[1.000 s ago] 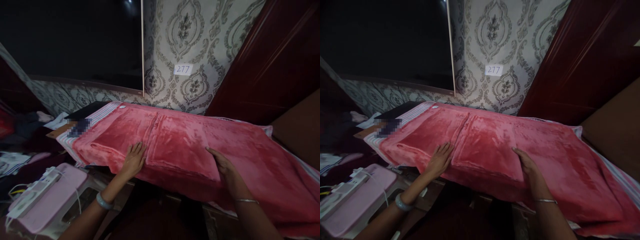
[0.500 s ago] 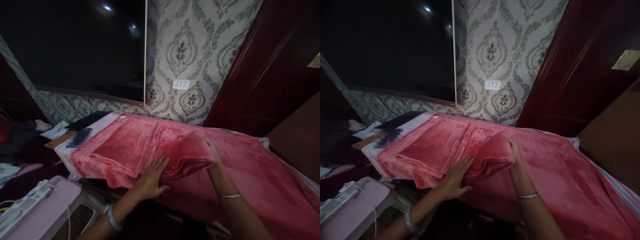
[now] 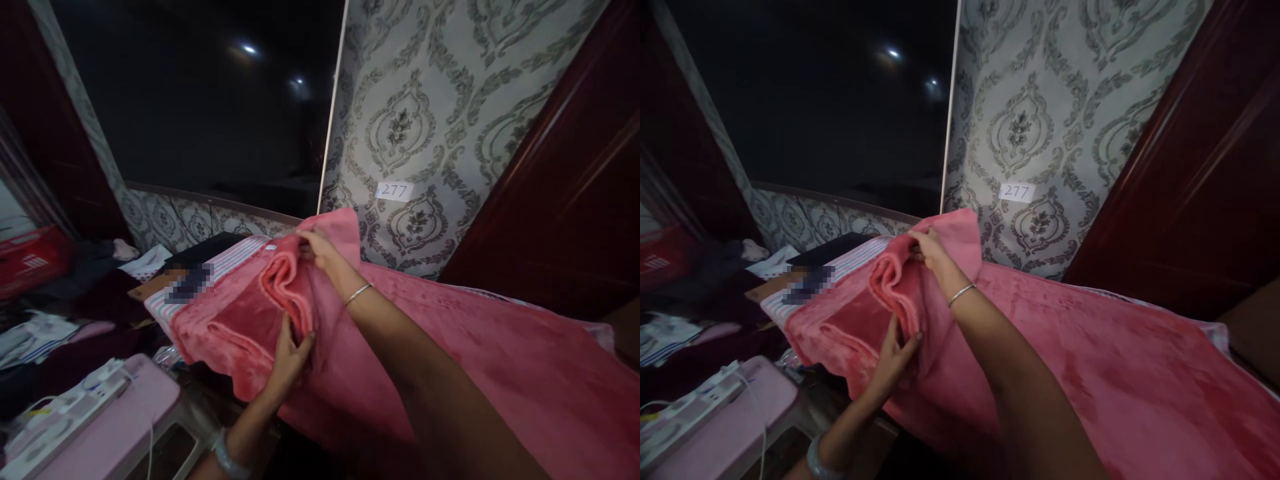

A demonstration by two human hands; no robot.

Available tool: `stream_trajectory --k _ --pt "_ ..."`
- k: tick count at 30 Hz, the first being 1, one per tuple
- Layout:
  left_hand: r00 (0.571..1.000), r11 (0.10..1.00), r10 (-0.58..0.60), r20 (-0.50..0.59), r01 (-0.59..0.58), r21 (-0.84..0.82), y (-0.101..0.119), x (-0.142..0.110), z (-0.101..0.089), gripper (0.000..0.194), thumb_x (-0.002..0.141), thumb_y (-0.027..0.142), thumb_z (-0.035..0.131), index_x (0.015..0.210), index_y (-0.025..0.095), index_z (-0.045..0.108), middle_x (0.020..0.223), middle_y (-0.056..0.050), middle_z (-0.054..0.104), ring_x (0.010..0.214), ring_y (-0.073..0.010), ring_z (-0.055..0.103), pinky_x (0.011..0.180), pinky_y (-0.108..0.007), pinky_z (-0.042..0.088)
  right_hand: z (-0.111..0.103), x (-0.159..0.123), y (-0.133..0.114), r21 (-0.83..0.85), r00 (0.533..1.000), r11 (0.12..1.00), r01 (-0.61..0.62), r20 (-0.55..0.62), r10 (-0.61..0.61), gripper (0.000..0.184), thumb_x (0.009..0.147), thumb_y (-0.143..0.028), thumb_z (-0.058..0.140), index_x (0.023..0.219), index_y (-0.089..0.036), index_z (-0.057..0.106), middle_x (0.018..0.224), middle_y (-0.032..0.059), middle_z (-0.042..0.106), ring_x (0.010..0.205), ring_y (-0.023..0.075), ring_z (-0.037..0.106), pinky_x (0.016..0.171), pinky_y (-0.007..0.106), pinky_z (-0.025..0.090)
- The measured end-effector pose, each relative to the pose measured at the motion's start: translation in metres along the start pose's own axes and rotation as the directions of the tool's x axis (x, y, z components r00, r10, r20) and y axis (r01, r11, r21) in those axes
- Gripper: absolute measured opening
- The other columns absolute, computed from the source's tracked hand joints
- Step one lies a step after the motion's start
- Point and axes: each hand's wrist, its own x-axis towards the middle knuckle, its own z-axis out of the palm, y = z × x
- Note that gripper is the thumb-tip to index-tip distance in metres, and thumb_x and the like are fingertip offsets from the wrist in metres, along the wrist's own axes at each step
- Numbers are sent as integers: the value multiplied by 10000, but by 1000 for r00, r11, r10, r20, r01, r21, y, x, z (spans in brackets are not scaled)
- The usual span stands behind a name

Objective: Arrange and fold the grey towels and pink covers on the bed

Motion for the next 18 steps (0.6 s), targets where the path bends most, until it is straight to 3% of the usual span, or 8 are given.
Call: stream_trajectory --k 2,4,9,12,15,16,18 --pt "996 982 -94 2 93 -167 0 7 -13 585 609 298 843 1145 251 615 1333 -78 671 1384 -300 523 1174 -404 393 15 0 23 -48 992 995 -86 90 90 263 751 -253 791 905 -212 582 686 -24 658 575 149 626 539 264 528" --pt "975 919 -217 55 223 -325 -2 10 -23 488 591 260 835 1024 231 614 1147 -64 735 1223 -287 645 1076 -397 483 12 -7 48 -85 984 988 -133 112 142 245 766 -231 786 922 -212 598 726 -9 686 569 136 630 512 237 503" --pt "910 771 -360 205 414 -484 -6 10 -43 413 571 174 834 905 213 594 901 -28 738 964 -243 730 887 -361 576 -44 -34 90 -27 976 987 -158 -156 152 197 759 -275 769 894 -200 648 665 -5 658 523 120 575 473 223 464" --pt "856 776 -409 315 508 -375 -2 11 -63 385 587 238 856 891 200 624 863 -45 741 815 -228 740 781 -354 592 -85 -58 99 -4 952 991 -131 -279 125 228 732 -317 773 898 -227 645 646 -26 630 529 112 546 482 217 453" --pt "827 879 -423 371 474 -55 12 17 -91 415 636 446 848 901 171 685 807 -91 749 665 -237 720 603 -325 555 -112 -89 111 8 923 987 -160 -353 152 261 704 -358 784 884 -248 630 665 -25 632 530 118 541 472 222 440" --pt "845 912 -399 357 405 62 19 23 -101 439 659 520 818 886 163 699 765 -96 742 608 -230 698 543 -308 519 -117 -100 116 13 913 983 -185 -367 176 273 702 -380 784 879 -249 624 671 -19 636 534 128 551 475 235 451" --pt "933 952 -249 261 187 240 35 42 -117 473 689 616 746 832 167 704 697 -82 721 545 -209 646 498 -293 469 -118 -121 129 37 902 966 -257 -350 253 317 714 -459 771 879 -242 610 699 6 650 574 164 599 512 282 503"
